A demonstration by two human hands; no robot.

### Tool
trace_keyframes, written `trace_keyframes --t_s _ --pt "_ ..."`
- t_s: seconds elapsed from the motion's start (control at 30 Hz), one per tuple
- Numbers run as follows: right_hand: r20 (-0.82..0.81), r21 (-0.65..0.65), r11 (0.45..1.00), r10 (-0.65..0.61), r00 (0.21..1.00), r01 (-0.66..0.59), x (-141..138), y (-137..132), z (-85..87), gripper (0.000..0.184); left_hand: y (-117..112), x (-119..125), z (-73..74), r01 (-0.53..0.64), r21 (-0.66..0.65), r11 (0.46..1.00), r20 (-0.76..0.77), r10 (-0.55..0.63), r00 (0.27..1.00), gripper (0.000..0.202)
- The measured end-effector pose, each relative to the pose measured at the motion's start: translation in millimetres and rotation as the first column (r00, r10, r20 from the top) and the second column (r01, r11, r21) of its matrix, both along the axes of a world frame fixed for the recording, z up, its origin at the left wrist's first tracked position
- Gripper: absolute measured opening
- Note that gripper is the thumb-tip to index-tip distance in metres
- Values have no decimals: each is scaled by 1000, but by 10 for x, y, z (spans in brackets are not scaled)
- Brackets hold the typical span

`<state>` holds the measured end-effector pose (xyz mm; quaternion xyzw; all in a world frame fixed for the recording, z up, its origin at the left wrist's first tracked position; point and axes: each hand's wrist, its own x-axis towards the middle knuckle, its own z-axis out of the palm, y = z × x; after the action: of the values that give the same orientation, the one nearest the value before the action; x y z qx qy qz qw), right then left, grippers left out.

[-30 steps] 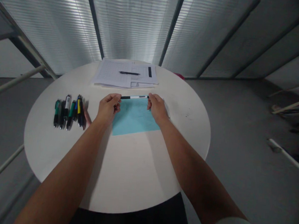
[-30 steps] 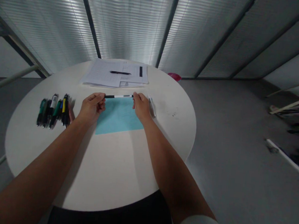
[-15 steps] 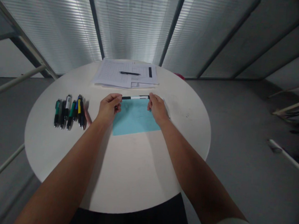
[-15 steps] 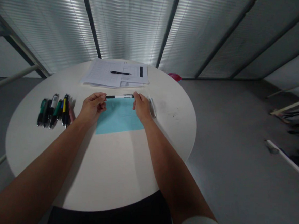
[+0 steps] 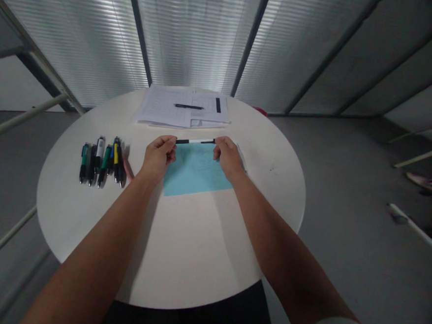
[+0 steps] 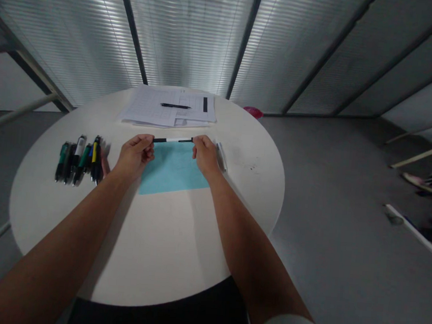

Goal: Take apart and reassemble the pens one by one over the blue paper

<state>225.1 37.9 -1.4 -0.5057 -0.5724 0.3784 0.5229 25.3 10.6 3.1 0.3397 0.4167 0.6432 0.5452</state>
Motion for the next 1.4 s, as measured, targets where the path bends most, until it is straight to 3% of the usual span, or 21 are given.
trace_keyframes --t_s 0.27,0.5,0.97,1.4 --pt "-99 -35 998 46 994 -50 -13 17 -6 33 4 -13 -12 20 6 1000 -11 -20 1000 22" --pt "-37 -44 998 40 999 -41 -10 15 -10 47 9 -19 -25 28 28 999 4 -28 1000 20" --pt "-9 -27 999 19 1000 -19 -10 1 27 30 13 2 5 -31 -20 999 37 32 999 18" --pt "1 -39 999 35 999 -34 -20 -20 18 49 5 -18 -14 5 13 1000 14 -5 1000 18"
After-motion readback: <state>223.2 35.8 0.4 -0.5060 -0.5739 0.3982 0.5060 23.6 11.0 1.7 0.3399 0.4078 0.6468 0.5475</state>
